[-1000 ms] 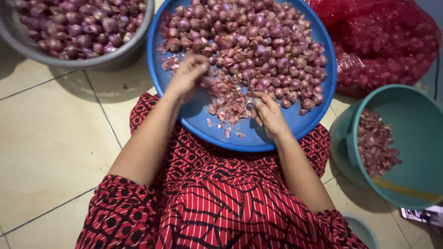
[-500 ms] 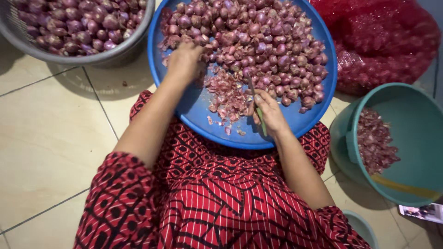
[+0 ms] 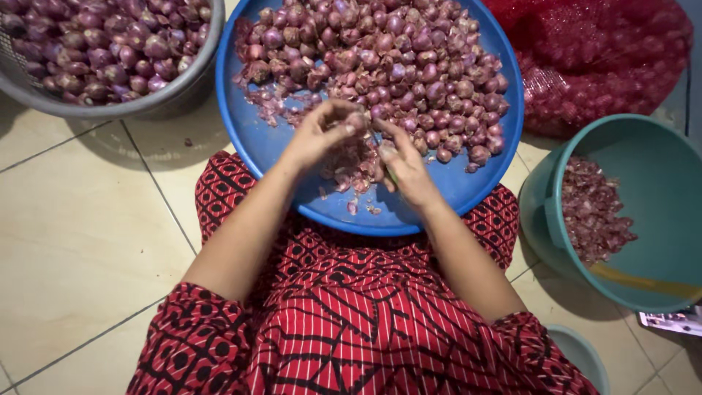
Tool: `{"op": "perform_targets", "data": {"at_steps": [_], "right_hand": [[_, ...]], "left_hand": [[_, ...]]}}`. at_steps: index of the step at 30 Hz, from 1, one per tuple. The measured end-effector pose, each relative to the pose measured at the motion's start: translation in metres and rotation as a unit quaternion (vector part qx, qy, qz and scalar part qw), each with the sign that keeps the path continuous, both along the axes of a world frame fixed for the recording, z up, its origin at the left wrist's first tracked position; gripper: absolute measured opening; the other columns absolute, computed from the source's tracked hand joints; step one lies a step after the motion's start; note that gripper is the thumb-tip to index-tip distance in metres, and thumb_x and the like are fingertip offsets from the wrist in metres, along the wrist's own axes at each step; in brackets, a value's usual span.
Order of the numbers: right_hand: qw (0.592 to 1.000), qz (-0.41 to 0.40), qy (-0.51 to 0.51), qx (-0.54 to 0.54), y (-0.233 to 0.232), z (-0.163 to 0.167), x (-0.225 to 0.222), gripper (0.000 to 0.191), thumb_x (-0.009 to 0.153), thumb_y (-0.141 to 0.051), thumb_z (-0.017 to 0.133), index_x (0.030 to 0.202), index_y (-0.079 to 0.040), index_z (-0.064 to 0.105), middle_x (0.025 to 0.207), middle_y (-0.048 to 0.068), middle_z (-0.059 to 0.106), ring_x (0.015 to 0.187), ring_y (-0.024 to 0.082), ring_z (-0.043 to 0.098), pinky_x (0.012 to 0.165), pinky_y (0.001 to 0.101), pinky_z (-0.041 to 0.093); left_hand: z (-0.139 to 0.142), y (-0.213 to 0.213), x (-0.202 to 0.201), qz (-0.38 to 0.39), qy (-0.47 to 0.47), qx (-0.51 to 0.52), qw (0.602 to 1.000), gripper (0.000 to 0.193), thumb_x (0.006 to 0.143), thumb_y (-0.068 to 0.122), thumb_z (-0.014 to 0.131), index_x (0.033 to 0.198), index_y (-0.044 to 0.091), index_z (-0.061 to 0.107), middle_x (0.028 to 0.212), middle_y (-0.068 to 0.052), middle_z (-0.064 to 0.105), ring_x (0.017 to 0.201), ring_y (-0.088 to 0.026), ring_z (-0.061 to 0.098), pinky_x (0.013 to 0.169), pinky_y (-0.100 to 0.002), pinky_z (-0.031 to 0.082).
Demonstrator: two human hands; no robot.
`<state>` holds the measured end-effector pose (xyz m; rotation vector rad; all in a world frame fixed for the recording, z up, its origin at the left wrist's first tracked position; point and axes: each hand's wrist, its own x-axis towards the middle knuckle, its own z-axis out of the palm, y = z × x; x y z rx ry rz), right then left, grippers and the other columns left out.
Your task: The person sits on the floor with a large blue tray of unpeeled shallots on their lap and peels the dry outer skins off the shallots one at a time, using a small paring knife to help remove the skins. Peeled shallots are dropped into a teal bucket beside them, and discarded skins accumulate on the tray.
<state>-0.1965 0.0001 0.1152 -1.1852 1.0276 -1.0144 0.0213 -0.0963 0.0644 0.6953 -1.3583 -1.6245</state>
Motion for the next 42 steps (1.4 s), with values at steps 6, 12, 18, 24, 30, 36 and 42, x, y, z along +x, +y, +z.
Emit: {"op": "perform_targets", "data": {"at_steps": [6,12,18,24,30,36,42], "right_hand": [[0.999,0.020,0.028,-0.032,-0.002,-0.010,0.000,0.046,0.109,-0.027,0.050,0.150,-0.008,0.043,0.076,0.000,0.057,0.052,0.006,0.044,0.046,0.0200,0.035],[0.999,-0.025,0.022,-0.008,0.000,-0.018,-0.015,0.043,0.109,-0.026,0.047,0.149,-0.009,0.048,0.075,-0.001,0.056,0.053,0.005,0.045,0.046,0.0198,0.033],[0.982,-0.038,0.145,-0.114,0.012,-0.006,-0.003,0.039,0.108,-0.019,0.053,0.146,-0.008,0.051,0.086,-0.003,0.055,0.074,0.008,0.051,0.065,0.0245,0.045],[0.948,-0.096,0.268,-0.141,0.020,0.006,0.004,0.030,0.106,-0.019,0.055,0.136,-0.011,0.057,0.080,0.001,0.059,0.074,0.012,0.055,0.067,0.0288,0.047],[0.934,-0.118,0.308,-0.134,0.024,0.009,0.009,0.025,0.106,-0.020,0.055,0.129,-0.010,0.058,0.079,0.005,0.060,0.071,0.013,0.057,0.065,0.0307,0.048],[0.941,-0.110,0.275,-0.161,0.019,-0.013,0.000,0.019,0.107,-0.018,0.054,0.123,-0.007,0.055,0.088,0.005,0.065,0.079,0.014,0.062,0.072,0.0308,0.051],[0.986,-0.065,0.113,-0.100,0.003,-0.038,-0.019,0.016,0.112,-0.020,0.051,0.120,-0.006,0.051,0.095,0.004,0.062,0.085,0.011,0.057,0.073,0.0276,0.048]], "left_hand": [[-0.009,0.027,-0.021,0.006,0.068,0.037,0.997,0.036,0.094,0.008,0.076,0.125,0.004,0.059,0.115,-0.004,0.068,0.107,-0.015,0.066,0.098,-0.033,0.056],[-0.008,0.033,-0.023,-0.021,0.096,0.155,0.983,0.029,0.096,0.014,0.067,0.123,0.005,0.057,0.109,-0.006,0.070,0.099,-0.014,0.071,0.084,-0.033,0.061],[-0.013,0.034,-0.030,0.015,0.047,0.088,0.995,0.027,0.096,0.012,0.072,0.117,0.004,0.058,0.104,-0.005,0.071,0.094,-0.013,0.068,0.082,-0.029,0.058],[-0.015,0.042,-0.037,0.064,0.010,-0.012,0.998,0.022,0.094,0.011,0.077,0.107,0.006,0.059,0.098,0.000,0.069,0.091,-0.008,0.064,0.082,-0.025,0.056],[-0.002,0.055,-0.041,0.077,-0.004,-0.045,0.996,0.025,0.093,0.010,0.079,0.104,0.005,0.057,0.092,0.002,0.062,0.085,-0.006,0.056,0.076,-0.023,0.049],[0.006,0.066,-0.042,0.118,-0.077,-0.083,0.987,0.026,0.090,0.009,0.080,0.104,0.004,0.058,0.093,0.000,0.065,0.085,-0.007,0.059,0.075,-0.023,0.052],[0.014,0.077,-0.044,0.042,-0.022,-0.086,0.995,0.028,0.092,0.005,0.075,0.115,0.004,0.058,0.107,-0.002,0.066,0.097,-0.009,0.063,0.086,-0.025,0.056]]}}
